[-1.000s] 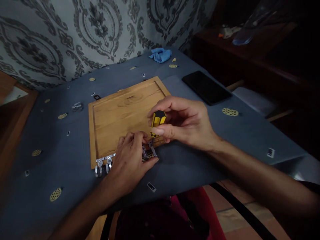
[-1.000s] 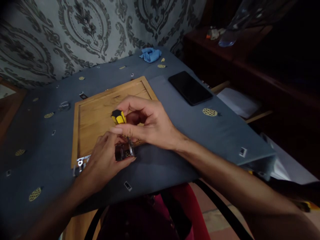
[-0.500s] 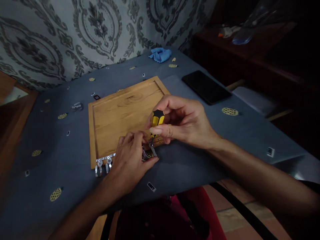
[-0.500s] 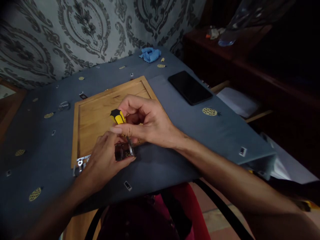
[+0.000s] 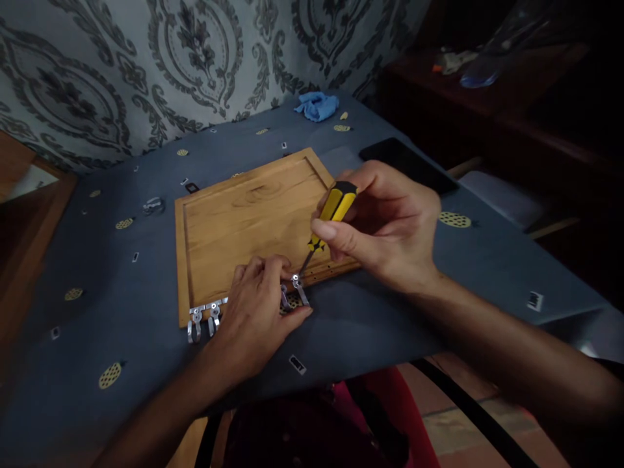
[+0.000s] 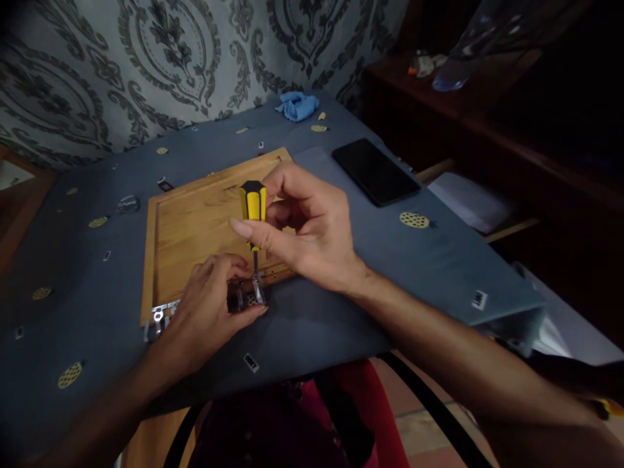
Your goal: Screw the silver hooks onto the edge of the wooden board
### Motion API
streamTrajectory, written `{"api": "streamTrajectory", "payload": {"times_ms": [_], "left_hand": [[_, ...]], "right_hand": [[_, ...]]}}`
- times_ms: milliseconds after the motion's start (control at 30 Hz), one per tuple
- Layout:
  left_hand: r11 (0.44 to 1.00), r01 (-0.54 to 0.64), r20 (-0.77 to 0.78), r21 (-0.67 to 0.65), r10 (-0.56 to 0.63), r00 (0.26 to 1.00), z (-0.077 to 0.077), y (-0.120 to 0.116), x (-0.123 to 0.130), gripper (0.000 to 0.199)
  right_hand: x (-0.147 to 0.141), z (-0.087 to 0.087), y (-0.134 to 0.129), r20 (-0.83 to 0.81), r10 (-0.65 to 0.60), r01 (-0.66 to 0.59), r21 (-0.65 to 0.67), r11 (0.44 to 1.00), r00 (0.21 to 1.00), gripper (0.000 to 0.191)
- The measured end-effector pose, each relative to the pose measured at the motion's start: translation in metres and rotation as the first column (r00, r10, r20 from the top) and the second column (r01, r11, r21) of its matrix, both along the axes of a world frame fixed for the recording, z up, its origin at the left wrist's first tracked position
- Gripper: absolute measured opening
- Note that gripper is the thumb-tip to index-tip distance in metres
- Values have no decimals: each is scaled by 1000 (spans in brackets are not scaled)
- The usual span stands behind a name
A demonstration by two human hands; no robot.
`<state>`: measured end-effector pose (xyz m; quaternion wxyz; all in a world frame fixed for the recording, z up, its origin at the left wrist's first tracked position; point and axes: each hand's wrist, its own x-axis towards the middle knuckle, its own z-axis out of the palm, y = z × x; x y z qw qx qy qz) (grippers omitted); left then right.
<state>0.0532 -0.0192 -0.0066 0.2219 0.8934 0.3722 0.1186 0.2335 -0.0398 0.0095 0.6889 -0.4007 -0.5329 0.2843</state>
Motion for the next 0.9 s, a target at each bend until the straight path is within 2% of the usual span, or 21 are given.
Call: {"api": "streamTrajectory", "payload": {"times_ms": [167,400,633,900], "left_hand": [[1000,1,3,-9,-1,1000,2,0,0,41],[1000,-2,-19,-8,2,1000,1,0,1,38],[1000,-10,-18,5,10,1000,0,0,-1,43],[999,10,22,-37,-9,1000,3,3,-8,54]], "right_hand": [[2,-5,2,106,12,-7,-42,999,994,35],[3,-11,4,143,66,-60,-50,997,988,33],[3,-11,1,278,34,-27,-26,999,960,30],[4,-12,0,310,18,-14,-17,1000,950,29]]}}
